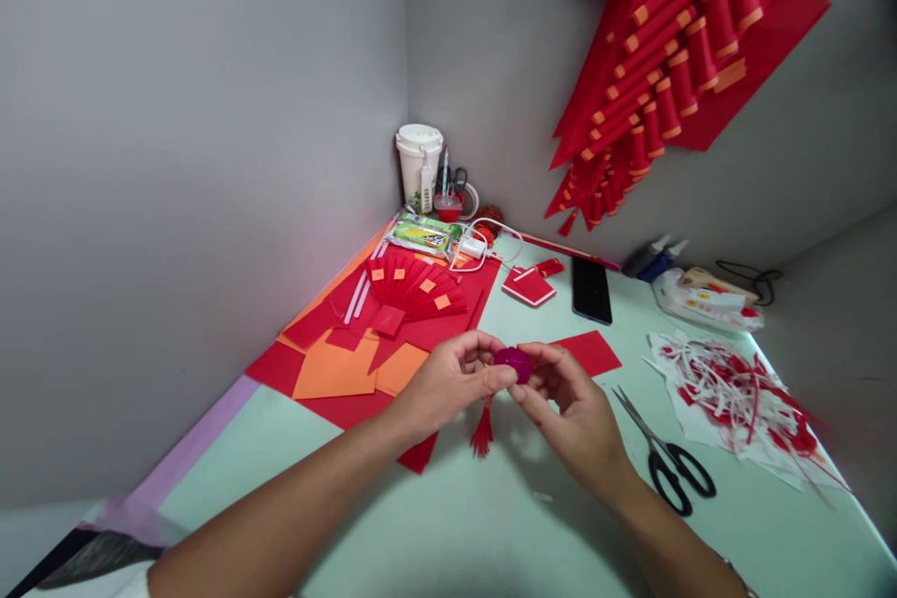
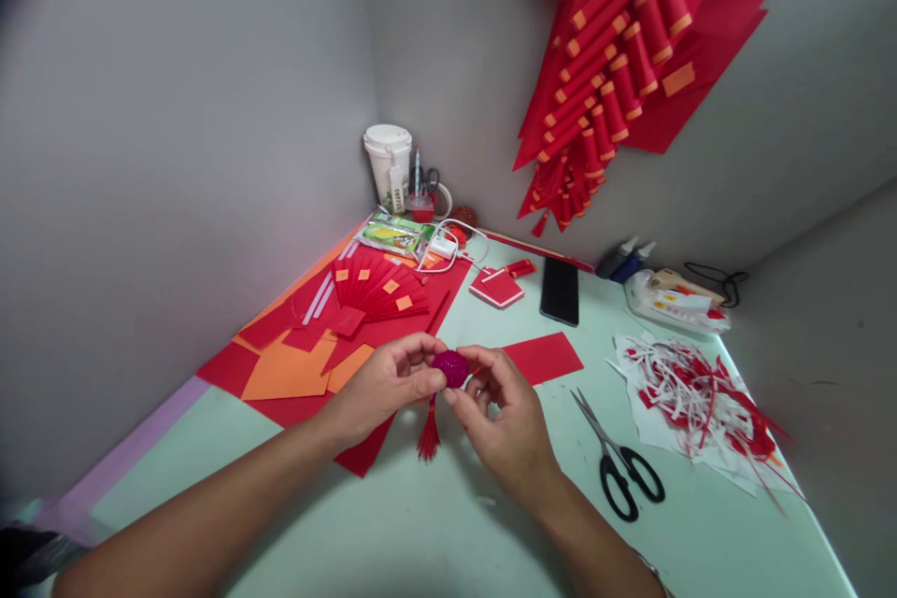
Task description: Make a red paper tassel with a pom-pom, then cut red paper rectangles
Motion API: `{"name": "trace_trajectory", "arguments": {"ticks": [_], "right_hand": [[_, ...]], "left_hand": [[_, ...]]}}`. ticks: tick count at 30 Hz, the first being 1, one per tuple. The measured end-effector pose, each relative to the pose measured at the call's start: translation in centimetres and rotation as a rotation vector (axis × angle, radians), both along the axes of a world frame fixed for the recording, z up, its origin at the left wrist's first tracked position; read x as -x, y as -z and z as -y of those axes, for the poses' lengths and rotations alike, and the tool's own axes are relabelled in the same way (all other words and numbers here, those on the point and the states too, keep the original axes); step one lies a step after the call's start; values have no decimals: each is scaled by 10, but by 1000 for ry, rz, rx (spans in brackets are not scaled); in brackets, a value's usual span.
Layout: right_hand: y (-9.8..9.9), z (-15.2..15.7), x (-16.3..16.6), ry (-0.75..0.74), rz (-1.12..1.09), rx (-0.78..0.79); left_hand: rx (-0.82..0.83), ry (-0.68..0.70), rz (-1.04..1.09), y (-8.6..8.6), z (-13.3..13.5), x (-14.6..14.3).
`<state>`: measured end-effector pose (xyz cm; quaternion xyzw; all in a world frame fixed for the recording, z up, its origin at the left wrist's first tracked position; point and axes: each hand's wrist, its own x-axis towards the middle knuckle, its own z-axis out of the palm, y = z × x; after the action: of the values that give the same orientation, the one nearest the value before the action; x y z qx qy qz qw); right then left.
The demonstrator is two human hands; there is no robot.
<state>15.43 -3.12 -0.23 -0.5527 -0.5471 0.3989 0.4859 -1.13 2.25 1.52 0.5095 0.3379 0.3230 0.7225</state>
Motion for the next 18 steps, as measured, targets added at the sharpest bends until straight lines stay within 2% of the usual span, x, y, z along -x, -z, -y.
{"name": "trace_trajectory", "arguments": {"ticks": [6, 12, 18], "right_hand": [[-5, -2, -2, -50, -248, 103], [-9, -2, -2, -60, -277, 174], [-8, -3, -5, -144, -271, 237]], "left_hand": [[-40, 46, -51, -1, -1, 2], [-112, -38, -121, 1, 1, 1], [-180, -82, -197, -3, 5, 0]]}}
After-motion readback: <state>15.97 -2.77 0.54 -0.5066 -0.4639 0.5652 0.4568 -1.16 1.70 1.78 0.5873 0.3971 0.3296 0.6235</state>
